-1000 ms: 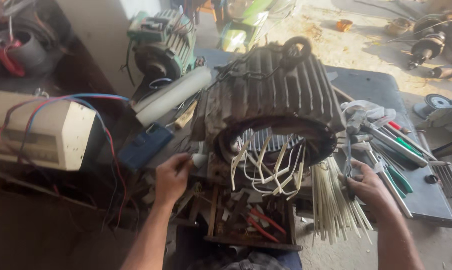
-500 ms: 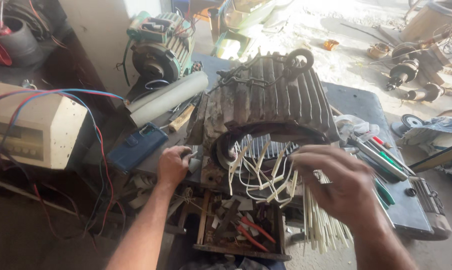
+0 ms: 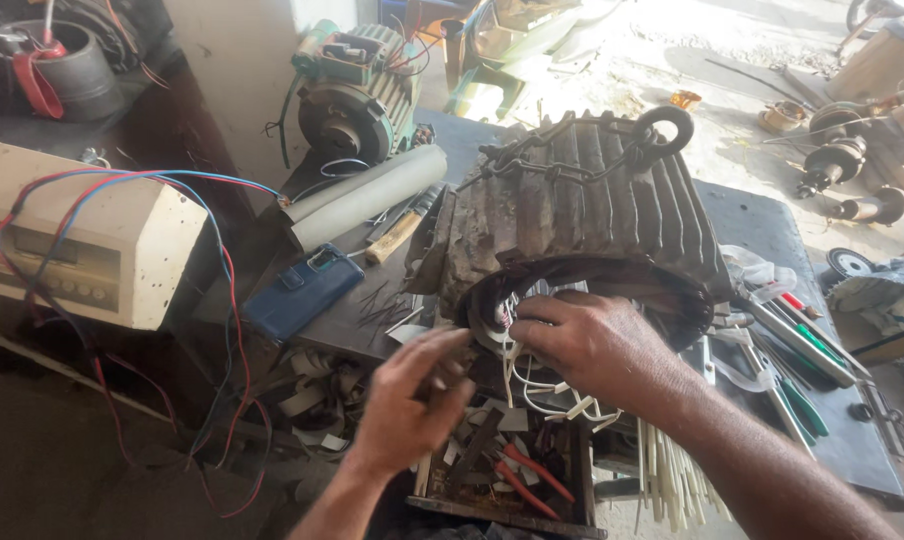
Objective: The person works on an electric motor stator, inserting white insulating strips into the copper windings and adjusting them by hand. The person uses pliers to trim and position the strips and continues to arrange the windings throughout the clip.
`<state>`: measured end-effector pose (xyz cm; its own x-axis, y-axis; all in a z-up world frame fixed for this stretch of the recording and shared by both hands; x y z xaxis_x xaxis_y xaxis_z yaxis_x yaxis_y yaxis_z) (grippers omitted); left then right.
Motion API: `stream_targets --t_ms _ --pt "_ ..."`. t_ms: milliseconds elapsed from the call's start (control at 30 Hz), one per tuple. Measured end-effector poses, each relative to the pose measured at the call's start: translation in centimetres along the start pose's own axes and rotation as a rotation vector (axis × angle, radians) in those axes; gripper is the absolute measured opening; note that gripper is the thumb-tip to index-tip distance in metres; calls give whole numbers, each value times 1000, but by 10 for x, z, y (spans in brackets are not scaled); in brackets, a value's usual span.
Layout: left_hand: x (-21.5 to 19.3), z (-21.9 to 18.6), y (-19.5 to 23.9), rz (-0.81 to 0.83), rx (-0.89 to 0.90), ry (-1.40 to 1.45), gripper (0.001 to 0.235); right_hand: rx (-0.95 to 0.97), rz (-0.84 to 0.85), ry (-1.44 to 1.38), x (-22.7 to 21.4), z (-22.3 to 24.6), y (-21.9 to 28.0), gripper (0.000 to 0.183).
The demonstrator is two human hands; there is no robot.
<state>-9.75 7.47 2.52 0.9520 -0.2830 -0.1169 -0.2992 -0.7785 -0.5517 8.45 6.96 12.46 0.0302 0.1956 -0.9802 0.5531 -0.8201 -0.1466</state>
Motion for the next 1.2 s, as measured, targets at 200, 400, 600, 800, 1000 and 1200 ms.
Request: stream_targets --t_ms 200,400,600,800,1000,1200 --pt "32 -35 -11 171 -155 64 74 54 109 -6 -5 -10 7 35" --pt "40 -43 -24 155 24 -77 65 -135 -129 143 -23 -12 19 24" --pt "47 -33 -39 329 -178 10 52 -70 -100 212 -37 -18 28 31" --pt "32 -33 -47 274 -43 93 35 -110 -149 184 -35 -10 17 29" --pt "34 -4 -46 155 -183 227 18 -161 -221 189 -33 -11 18 37" --pt "40 17 -50 74 -324 306 16 -178 -338 217 -29 -12 25 38"
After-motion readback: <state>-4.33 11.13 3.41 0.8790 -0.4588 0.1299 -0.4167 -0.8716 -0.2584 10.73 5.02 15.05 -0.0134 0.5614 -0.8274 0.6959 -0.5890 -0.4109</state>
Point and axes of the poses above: each hand's wrist, its own y-axis away from the middle knuckle, its own x-axis out of the palm, z = x × y, the point moved 6 cm from there along -y, towards the middle knuckle, and after that the axes turned 6 degrees about y, right-handed, at the moved point
